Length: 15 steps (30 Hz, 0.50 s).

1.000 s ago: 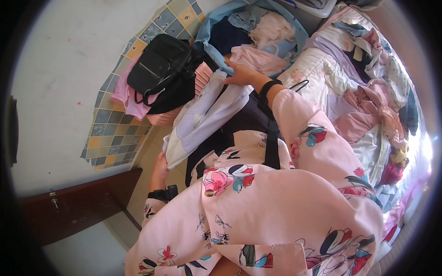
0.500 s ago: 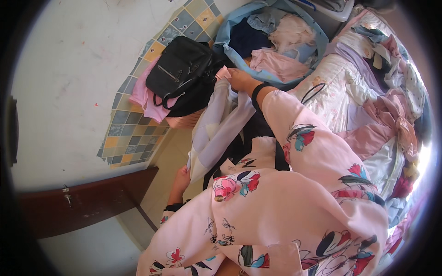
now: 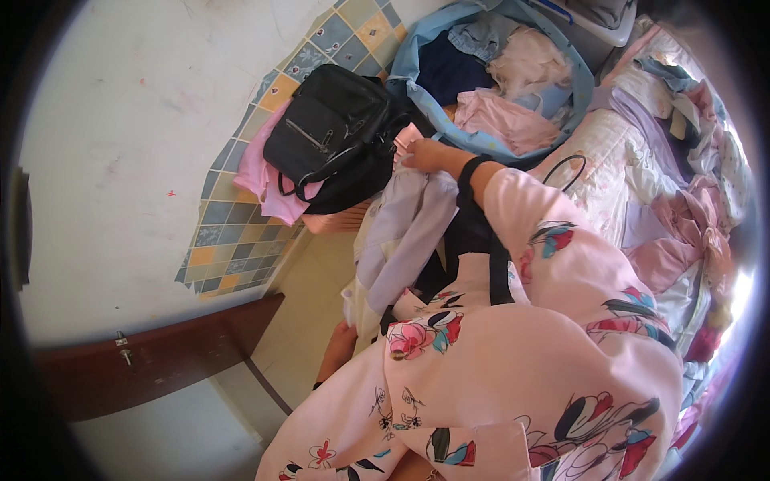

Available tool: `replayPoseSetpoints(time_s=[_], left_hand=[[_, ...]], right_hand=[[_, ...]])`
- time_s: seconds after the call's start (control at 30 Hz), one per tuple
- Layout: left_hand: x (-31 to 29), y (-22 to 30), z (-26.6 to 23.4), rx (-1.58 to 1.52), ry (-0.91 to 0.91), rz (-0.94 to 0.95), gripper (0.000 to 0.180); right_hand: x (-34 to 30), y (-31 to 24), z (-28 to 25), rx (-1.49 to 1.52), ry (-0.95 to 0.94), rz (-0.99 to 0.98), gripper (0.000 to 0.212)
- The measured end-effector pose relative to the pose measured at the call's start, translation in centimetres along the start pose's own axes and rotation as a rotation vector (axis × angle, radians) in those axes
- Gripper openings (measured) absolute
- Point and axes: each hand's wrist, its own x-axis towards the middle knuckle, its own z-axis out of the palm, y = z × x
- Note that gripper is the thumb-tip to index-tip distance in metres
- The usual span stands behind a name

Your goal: The person picks up different pieces of clothing one at a time, shakes them out, folds them, and places them into a blue laundry basket.

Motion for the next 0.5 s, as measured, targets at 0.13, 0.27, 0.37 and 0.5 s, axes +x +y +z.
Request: replayPoseSetpoints(time_s=[0.13, 0.27, 0.37, 0.5], left_hand=[[-0.2, 4.4, 1.8, -0.533, 0.049, 0.156, 0.043], [4.5, 7.4, 1.1, -0.310, 0.133, 0.390, 0.040], [7.1, 12.3, 1.2, 0.060, 0.381, 0.595, 0.028], [4.2, 19.5, 4.1, 0.191, 0.403, 0.768, 0.025]], right_hand=[[-4.5, 0.6, -3.1, 0.050, 0.011, -0.005, 0.037], [-9.8, 4.3, -5.3, -0.066, 0.190, 0.046, 0.034], [-13.0, 2.5, -7.8, 0.119, 0.550, 0.130, 0.029], [-18.6, 0.5, -9.5, 0.267, 0.848, 0.200, 0.024]])
